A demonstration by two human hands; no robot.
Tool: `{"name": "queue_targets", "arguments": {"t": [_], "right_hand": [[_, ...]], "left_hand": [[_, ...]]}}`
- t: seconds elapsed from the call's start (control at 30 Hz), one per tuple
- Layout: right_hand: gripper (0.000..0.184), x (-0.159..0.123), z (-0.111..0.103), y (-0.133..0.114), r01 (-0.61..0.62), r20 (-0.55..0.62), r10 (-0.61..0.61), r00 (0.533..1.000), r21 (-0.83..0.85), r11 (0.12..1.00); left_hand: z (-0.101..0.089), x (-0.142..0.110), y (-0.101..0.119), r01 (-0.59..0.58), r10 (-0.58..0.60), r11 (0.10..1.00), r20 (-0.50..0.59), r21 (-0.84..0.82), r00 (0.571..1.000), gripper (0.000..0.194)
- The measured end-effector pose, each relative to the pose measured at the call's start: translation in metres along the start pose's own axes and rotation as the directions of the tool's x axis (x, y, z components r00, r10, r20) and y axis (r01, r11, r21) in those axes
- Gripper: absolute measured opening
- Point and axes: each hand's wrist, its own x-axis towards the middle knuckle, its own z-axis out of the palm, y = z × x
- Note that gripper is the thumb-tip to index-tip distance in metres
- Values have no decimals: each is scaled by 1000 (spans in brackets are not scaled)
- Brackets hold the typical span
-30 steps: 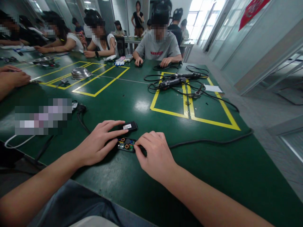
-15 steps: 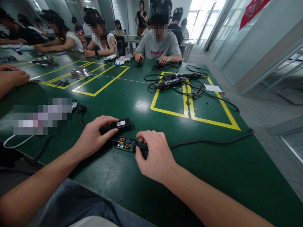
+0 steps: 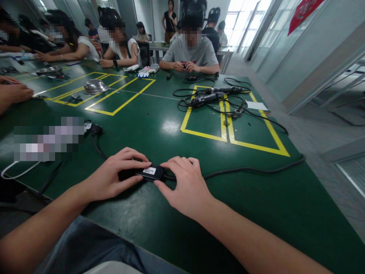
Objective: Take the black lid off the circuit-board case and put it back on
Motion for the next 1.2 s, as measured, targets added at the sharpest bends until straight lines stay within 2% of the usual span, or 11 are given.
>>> {"name": "queue_targets", "arguments": {"t": [0.33, 0.63, 0.73, 0.8, 0.9, 0.97, 1.03, 1.1, 1.2], "right_hand": [[23, 1, 1, 1, 5, -11, -5, 1000, -28, 1000], [23, 0, 2, 1, 11, -13, -11, 1000, -31, 999], [26, -1, 4, 2, 2, -14, -2, 1000, -42, 999], [38, -1, 5, 1, -15, -24, 14, 1000, -40, 999], [53, -2, 5, 1, -34, -51, 33, 998, -9, 999], [42, -2, 5, 1, -23, -58, 23, 998, 9, 1000], [23, -2, 4, 1, 0, -45, 0, 999, 6, 1000], [12, -2, 3, 1, 27, -26, -27, 999, -7, 1000], [9, -1, 2, 3, 67, -8, -68, 998, -25, 997]], "left_hand": [[2, 0, -5, -17, 17, 999, -1, -32, 1000, 30], [2, 1, -1, 23, -23, 999, 6, -27, 1000, 30], [4, -1, -2, 96, -98, 993, -25, -70, 995, 44], [5, -2, -3, 160, -167, 981, -69, -107, 983, 51], [7, -1, -7, 238, -254, 965, -180, -107, 950, 38], [9, 1, -10, 284, -292, 956, -238, -71, 926, 27], [11, 3, -12, 304, -306, 951, -242, -48, 921, 21], [13, 5, -15, 289, -291, 956, -203, -41, 935, 14], [14, 6, -15, 246, -242, 969, -176, -3, 954, 18]]}}
